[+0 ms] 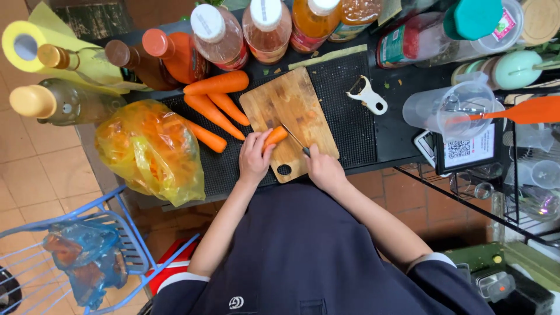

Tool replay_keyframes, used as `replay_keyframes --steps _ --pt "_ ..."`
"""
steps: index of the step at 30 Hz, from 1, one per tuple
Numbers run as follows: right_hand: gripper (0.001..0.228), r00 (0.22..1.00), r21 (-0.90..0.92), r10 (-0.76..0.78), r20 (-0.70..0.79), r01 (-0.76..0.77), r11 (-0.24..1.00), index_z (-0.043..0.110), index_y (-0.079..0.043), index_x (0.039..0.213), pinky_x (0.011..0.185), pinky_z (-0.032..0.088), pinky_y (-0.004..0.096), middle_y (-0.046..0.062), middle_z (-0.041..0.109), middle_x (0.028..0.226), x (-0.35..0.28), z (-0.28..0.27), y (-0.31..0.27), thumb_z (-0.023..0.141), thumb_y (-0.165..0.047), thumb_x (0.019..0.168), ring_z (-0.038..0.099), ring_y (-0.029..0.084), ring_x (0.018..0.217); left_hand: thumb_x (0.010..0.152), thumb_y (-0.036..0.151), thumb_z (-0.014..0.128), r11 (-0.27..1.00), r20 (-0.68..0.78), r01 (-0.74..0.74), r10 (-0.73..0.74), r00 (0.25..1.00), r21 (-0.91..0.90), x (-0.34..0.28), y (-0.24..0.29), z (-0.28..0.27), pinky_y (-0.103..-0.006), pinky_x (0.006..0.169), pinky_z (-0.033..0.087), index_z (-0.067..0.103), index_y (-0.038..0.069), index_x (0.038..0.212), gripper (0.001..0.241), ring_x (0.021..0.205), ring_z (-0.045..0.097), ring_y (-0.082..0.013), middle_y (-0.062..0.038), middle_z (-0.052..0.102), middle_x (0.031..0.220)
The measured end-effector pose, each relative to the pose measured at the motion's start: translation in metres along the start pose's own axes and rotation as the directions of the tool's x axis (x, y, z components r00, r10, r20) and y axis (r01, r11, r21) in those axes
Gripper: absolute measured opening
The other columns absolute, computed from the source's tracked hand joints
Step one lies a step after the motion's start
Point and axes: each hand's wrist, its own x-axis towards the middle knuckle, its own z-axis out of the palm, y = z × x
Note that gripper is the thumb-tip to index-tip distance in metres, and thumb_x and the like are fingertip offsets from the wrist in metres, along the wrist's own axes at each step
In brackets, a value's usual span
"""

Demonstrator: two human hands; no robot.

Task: Peeling and cutting carrots on a wooden cutting board at a coffee shop counter.

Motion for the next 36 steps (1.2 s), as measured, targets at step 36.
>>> replay_keyframes --steps 36 --pt "0.02 0.99 0.063 -0.012 -0.144 0.021 0.998 0.052 -0.004 0.105 0.081 0.051 0.05 0.018 0.062 0.102 0.013 -0.004 -0.024 0.059 -0.022 0.1 0.062 0.04 0.098 0.091 0.014 0.077 0.989 -0.017 0.142 -0.143 0.99 -0.043 -0.018 0.011 -0.024 -0.038 0.086 0.055 0.072 0.01 0.12 0.03 0.101 0.067 -0.0282 -0.008 0.065 0.109"
